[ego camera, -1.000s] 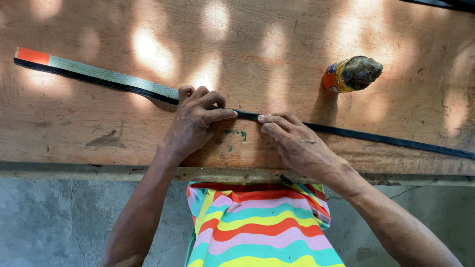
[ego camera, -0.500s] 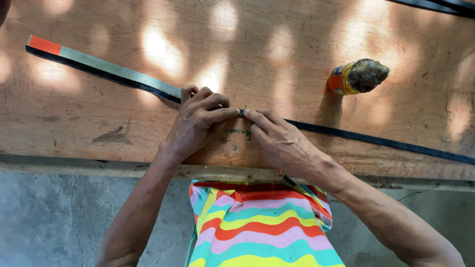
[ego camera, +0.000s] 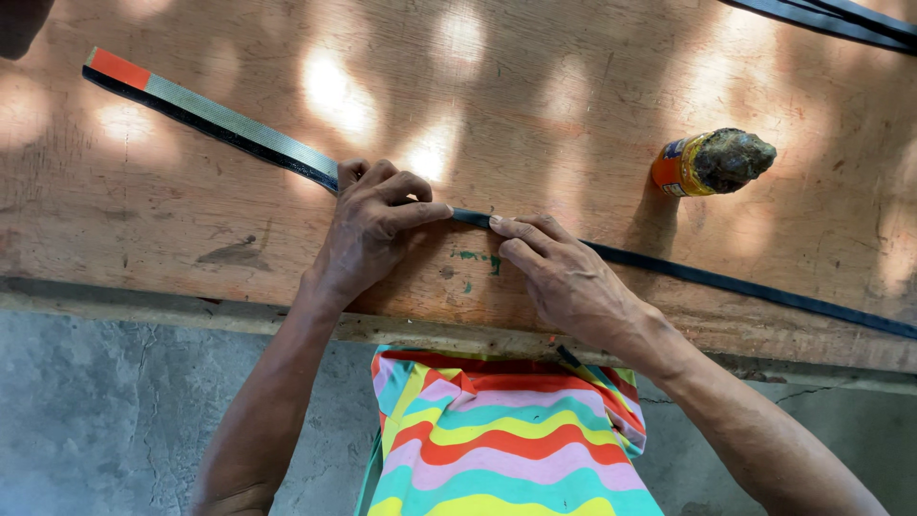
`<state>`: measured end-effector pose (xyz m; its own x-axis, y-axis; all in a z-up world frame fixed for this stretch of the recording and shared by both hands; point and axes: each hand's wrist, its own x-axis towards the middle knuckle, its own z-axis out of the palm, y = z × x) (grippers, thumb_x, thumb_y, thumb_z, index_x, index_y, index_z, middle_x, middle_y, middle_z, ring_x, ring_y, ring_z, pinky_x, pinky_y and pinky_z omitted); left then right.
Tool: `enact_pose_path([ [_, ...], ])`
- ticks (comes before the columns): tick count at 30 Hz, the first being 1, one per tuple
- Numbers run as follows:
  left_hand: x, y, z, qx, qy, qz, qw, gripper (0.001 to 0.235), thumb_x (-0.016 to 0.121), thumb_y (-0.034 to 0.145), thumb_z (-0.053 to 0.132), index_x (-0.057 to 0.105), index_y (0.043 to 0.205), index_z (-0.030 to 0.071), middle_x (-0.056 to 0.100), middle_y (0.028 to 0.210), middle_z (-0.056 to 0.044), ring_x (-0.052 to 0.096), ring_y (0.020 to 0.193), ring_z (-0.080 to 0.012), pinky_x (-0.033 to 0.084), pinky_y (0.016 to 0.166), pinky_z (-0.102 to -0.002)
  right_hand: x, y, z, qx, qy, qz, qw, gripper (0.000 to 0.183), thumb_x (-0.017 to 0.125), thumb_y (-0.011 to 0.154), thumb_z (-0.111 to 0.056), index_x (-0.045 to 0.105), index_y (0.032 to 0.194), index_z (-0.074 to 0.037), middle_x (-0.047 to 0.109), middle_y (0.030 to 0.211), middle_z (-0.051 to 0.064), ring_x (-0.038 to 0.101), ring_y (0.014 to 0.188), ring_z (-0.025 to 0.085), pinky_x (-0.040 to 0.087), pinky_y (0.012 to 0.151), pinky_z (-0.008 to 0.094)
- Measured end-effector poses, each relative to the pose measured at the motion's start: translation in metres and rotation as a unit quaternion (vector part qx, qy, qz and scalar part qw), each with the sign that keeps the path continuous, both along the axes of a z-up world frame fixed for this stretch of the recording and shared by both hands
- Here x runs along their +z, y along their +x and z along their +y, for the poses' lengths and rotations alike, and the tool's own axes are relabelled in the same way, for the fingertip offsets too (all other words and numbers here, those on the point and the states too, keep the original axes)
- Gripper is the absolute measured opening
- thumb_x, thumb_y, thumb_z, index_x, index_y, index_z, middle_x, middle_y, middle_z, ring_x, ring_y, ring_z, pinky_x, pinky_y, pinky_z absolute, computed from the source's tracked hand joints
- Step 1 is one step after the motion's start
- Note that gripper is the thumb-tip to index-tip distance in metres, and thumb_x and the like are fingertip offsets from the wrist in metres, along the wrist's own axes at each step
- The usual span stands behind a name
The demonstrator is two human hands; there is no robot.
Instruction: The person aligns a black rubber strip along the edge of a wooden table, presses it down, and then uses a cylindrical tool to roll over the strip repeatedly. The person repeats this process on a second strip, ensuring both are firmly attached to the table surface.
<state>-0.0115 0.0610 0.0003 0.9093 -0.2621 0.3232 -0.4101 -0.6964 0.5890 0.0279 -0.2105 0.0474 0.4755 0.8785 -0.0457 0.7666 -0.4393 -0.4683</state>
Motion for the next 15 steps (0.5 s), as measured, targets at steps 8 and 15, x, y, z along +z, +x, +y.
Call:
enact_pose_path([
  [8,-0.0050,0.0007,0.0039,-0.008,0.005,0.022,1.000,0.030,0.084,0.079,0.012,0.079,0.106,0.025,0.066,0.099,0.006,0.057,0.097,-0.0155,0.035,0.097,-0.039,-0.0032,0.0014,-0.0016,0.006,0.001,-0.004,1.000,0.044,0.065,0.074,0.007,0.063,0.118,0.004,0.055,0.141,0.018,0.052,0.128,0.035,0.048,0.109,0.041],
  [15,-0.0091,-0.0008,0.0042,0.000,0.041,0.021,0.999,0.029,0.081,0.084,0.014,0.079,0.108,0.030,0.066,0.102,0.008,0.057,0.099,-0.0145,0.035,0.101,-0.040,-0.0041,0.0011,-0.0015,-0.003,-0.004,0.004,1.000,0.043,0.065,0.077,0.006,0.062,0.119,0.003,0.056,0.141,0.016,0.052,0.129,0.033,0.048,0.108,0.040],
])
